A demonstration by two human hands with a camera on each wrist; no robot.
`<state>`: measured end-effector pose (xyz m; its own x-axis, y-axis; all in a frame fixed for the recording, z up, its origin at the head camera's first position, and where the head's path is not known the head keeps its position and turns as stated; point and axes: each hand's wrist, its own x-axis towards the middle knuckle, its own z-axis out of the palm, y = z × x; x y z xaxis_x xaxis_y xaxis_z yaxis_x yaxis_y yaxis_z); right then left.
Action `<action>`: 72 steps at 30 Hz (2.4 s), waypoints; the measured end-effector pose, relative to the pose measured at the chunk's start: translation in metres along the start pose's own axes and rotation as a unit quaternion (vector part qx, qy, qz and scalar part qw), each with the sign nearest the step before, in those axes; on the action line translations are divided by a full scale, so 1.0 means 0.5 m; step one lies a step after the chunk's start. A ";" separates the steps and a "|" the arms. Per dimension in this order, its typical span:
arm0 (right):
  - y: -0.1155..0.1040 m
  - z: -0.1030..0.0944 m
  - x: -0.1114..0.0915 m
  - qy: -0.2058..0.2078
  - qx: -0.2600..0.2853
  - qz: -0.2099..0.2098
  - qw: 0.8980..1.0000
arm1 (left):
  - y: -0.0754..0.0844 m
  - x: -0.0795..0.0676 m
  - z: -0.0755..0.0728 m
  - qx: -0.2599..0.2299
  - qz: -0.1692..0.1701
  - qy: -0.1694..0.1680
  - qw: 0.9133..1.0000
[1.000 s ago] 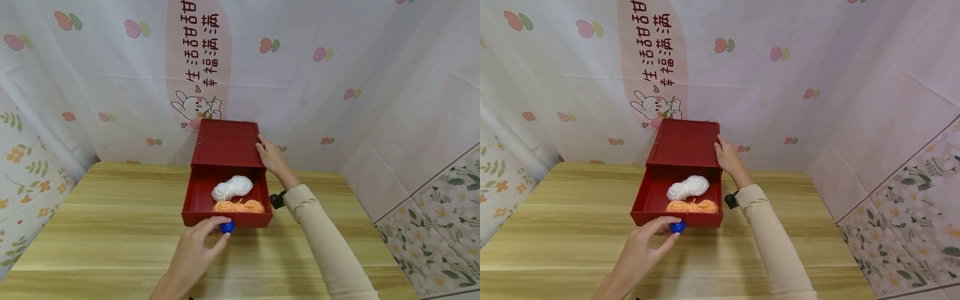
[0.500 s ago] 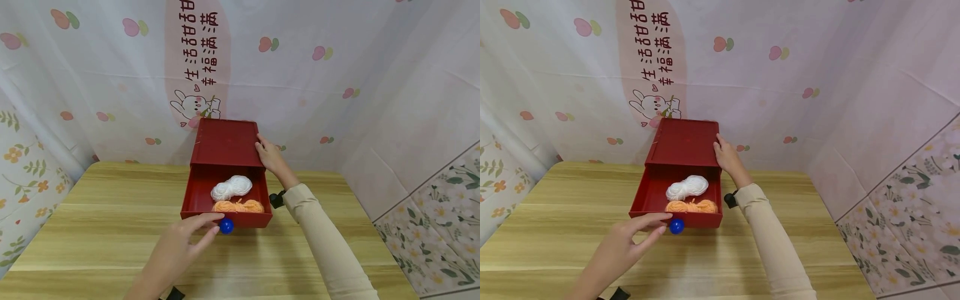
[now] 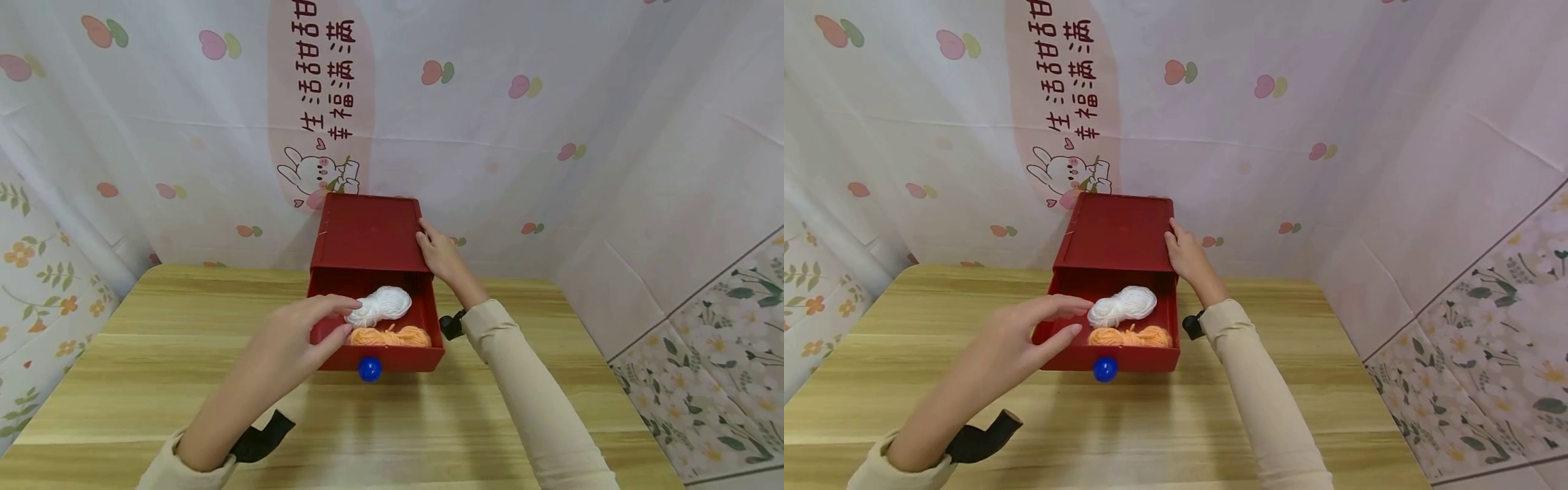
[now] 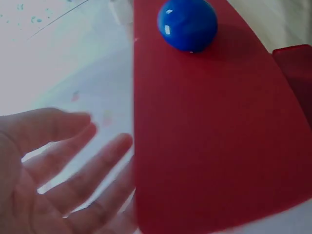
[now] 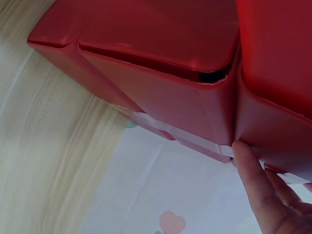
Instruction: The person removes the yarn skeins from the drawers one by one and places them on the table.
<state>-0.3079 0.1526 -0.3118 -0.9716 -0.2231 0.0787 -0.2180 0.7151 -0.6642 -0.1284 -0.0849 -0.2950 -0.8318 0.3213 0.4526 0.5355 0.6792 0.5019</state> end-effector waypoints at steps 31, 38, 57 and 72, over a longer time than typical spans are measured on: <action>-0.001 -0.002 -0.001 -0.001 0.001 0.008 1.000 | -0.053 0.107 0.064 -0.134 -0.101 -0.343 0.924; -0.001 0.000 0.001 0.000 0.000 0.001 1.000 | -0.052 0.100 0.062 -0.118 -0.100 -0.279 0.948; -0.001 -0.002 0.000 0.002 0.015 0.002 1.000 | -0.051 0.052 -0.033 -0.221 -0.140 -0.053 0.964; 0.005 -0.001 -0.001 -0.002 0.012 -0.004 1.000 | -0.167 -0.045 -0.079 -0.360 -0.197 0.068 0.909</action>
<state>-0.3079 0.1548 -0.3133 -0.9696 -0.2307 0.0812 -0.2229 0.6971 -0.6815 -0.1486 -0.1752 -0.3179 -0.9803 0.0276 0.1957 0.1975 0.1006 0.9751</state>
